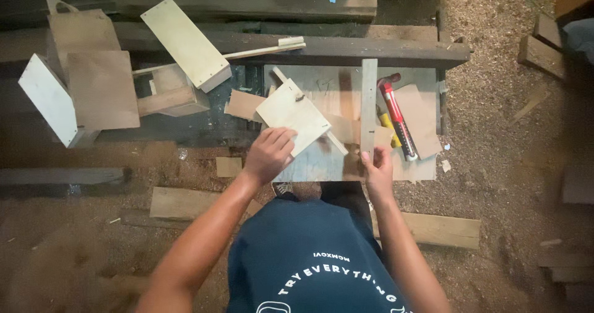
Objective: The person assembles small wooden pieces into a frame-like structure using a hammer and nails. They repeatedly position the pieces, hammer nails to join them, and adjust the alignment of the components on a workbench.
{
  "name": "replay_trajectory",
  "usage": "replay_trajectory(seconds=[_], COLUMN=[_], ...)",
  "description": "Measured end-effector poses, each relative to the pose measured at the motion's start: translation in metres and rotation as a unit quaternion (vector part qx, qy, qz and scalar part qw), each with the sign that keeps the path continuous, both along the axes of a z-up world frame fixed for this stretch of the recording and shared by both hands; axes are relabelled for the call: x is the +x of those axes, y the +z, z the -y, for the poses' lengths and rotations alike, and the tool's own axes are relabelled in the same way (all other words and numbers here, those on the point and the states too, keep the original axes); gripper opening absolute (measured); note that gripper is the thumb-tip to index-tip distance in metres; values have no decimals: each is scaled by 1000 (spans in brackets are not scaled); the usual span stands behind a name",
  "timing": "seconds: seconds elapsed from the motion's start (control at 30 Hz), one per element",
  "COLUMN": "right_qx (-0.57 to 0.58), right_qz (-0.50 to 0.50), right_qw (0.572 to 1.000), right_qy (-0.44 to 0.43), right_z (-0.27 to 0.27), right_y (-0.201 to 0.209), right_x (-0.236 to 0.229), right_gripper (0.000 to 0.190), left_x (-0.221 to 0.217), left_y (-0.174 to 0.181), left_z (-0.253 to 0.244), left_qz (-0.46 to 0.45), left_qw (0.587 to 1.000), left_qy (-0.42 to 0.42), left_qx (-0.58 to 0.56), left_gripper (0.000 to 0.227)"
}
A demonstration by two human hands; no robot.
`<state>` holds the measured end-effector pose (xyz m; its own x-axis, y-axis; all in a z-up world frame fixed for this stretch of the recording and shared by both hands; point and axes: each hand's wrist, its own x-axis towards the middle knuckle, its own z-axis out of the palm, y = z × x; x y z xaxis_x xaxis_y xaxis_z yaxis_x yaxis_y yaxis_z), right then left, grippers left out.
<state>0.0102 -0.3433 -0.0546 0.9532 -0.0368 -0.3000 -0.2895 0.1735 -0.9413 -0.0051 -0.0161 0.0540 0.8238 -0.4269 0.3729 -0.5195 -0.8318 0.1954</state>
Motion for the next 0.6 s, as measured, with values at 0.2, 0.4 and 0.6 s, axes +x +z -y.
replay_trajectory(seconds=[0.2, 0.4, 0.6], right_qx=[2, 7, -15], right_qz=[-37, -22, -20], right_qw=[999, 999, 999], right_qy=[22, 33, 31], right_z=[-16, -23, -28], right_y=[19, 31, 28], right_x=[-2, -6, -5], right_gripper=[32, 33, 32], left_x=[-5, 1, 11], left_y=[-18, -39, -47], left_z=[4, 5, -7], left_qz=[-67, -90, -163], left_qw=[986, 874, 832], left_qy=[68, 317, 334], left_qx=[-134, -358, -412], left_gripper=[37, 56, 56])
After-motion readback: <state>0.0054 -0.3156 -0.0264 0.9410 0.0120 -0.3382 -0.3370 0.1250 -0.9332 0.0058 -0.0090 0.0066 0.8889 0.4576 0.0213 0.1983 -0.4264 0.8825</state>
